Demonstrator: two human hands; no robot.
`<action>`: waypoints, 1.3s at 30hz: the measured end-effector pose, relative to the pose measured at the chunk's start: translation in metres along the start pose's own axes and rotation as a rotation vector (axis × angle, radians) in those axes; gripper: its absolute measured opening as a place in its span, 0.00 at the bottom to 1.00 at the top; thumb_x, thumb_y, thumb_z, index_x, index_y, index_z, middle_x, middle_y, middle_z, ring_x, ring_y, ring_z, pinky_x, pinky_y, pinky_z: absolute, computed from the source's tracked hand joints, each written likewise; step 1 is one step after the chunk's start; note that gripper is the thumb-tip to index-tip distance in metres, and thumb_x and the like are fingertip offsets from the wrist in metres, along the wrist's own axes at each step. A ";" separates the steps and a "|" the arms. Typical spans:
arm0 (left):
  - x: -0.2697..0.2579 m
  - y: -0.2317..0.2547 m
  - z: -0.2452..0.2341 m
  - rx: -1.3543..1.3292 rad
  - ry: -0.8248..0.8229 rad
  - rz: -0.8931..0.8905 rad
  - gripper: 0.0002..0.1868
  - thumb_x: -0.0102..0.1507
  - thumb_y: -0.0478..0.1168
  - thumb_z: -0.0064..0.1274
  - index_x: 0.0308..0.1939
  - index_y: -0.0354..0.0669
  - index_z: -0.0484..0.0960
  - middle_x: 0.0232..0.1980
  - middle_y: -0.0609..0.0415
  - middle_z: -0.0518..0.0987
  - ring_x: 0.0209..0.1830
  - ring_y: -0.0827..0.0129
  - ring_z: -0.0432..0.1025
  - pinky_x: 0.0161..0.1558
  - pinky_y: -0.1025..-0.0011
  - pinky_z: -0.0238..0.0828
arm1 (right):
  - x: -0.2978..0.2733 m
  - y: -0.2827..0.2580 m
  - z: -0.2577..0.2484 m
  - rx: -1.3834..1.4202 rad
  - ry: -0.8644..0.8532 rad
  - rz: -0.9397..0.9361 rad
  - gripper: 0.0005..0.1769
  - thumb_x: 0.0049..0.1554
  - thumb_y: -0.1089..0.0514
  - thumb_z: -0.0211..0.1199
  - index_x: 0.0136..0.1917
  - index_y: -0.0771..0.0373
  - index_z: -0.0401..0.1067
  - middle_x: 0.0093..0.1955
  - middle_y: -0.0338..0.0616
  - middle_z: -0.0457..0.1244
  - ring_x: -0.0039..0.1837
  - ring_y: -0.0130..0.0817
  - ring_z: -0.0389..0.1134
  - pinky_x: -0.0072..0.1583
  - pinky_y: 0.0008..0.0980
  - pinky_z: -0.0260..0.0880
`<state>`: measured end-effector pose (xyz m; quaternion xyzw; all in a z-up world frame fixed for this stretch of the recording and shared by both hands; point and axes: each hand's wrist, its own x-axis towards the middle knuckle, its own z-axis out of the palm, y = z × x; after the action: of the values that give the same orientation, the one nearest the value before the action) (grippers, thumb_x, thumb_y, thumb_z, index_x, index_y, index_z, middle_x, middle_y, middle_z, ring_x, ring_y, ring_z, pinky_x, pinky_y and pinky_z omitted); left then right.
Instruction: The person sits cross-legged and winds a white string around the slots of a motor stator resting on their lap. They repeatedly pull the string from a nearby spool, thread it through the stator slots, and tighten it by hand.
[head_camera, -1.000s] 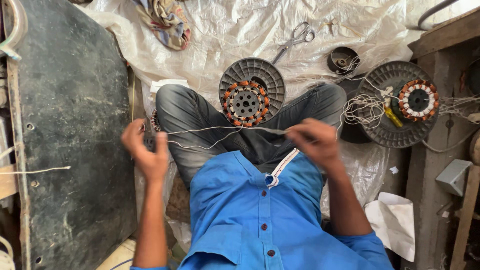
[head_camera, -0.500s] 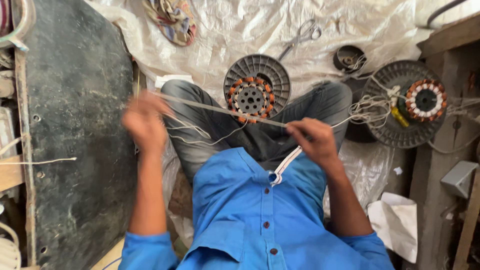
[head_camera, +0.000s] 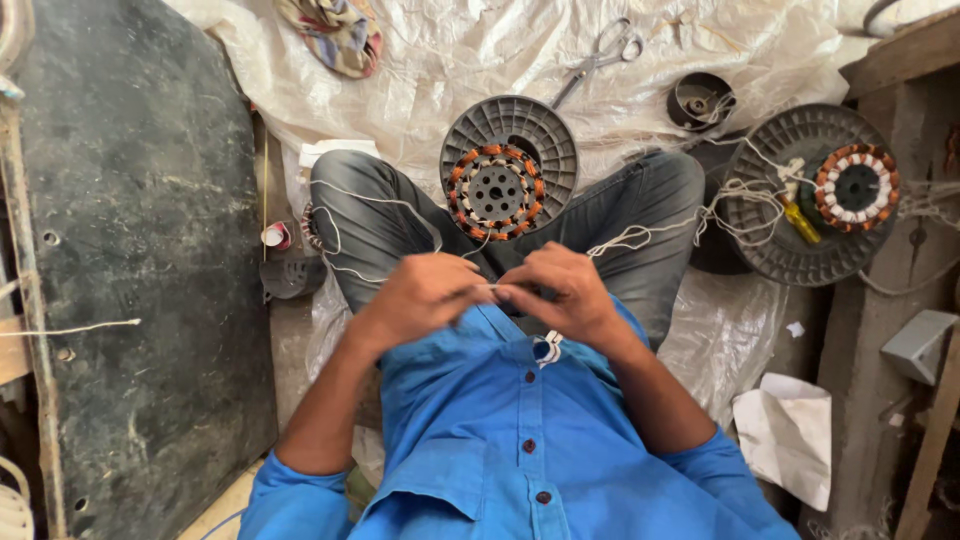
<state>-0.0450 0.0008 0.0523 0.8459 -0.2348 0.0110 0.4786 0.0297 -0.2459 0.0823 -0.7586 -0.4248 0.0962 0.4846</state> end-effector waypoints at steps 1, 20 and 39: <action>-0.006 0.000 -0.011 -0.216 0.036 -0.169 0.08 0.64 0.39 0.57 0.43 0.41 0.88 0.42 0.51 0.85 0.39 0.63 0.81 0.41 0.66 0.79 | -0.002 0.001 -0.004 -0.008 0.006 0.018 0.05 0.54 0.59 0.72 0.44 0.59 0.79 0.31 0.38 0.62 0.37 0.34 0.63 0.46 0.36 0.62; -0.006 -0.007 -0.019 -0.448 0.072 -0.278 0.13 0.57 0.26 0.53 0.44 0.37 0.87 0.46 0.46 0.84 0.34 0.66 0.82 0.35 0.66 0.83 | -0.016 0.009 -0.016 -0.006 -0.017 0.111 0.07 0.54 0.61 0.72 0.47 0.62 0.80 0.34 0.41 0.65 0.38 0.34 0.66 0.41 0.33 0.64; 0.005 -0.010 -0.040 -0.167 0.133 -0.053 0.06 0.66 0.34 0.53 0.42 0.43 0.86 0.40 0.58 0.85 0.44 0.68 0.81 0.74 0.53 0.70 | -0.007 0.003 -0.016 0.040 0.047 0.126 0.08 0.54 0.63 0.72 0.49 0.63 0.79 0.33 0.41 0.64 0.35 0.31 0.65 0.38 0.32 0.62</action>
<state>-0.0283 0.0362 0.0675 0.8065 -0.1800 0.0350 0.5621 0.0363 -0.2619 0.0868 -0.7759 -0.3630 0.1171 0.5025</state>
